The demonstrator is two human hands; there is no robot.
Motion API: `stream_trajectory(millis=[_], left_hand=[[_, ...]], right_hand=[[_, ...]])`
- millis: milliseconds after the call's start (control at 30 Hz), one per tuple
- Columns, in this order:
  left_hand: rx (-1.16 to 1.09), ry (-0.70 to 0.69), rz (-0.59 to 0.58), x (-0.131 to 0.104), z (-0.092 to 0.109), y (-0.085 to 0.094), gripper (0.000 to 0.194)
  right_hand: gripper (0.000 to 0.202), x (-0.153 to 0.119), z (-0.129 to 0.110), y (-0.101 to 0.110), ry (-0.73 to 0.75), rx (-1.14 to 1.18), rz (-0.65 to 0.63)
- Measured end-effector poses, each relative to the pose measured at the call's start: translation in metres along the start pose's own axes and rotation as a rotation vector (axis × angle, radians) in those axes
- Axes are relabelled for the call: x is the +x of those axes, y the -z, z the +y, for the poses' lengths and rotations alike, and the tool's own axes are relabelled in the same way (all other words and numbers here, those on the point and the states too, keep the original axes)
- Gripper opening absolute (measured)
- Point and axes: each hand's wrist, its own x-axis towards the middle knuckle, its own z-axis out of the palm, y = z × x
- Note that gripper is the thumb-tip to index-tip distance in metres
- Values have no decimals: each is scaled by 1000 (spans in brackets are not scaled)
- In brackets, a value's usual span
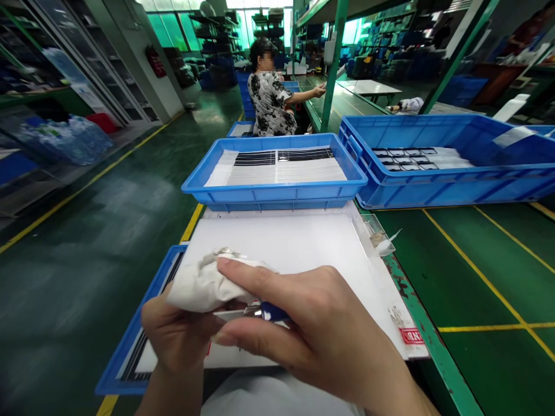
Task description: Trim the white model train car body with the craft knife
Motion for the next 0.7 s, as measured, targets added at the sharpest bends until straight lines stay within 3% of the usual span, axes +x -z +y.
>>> stream_trajectory(millis=[700], left_hand=[[36,-49,-23,-3,-6,-1,29]], right_hand=[[43,-4,6,2,67,-173,51]])
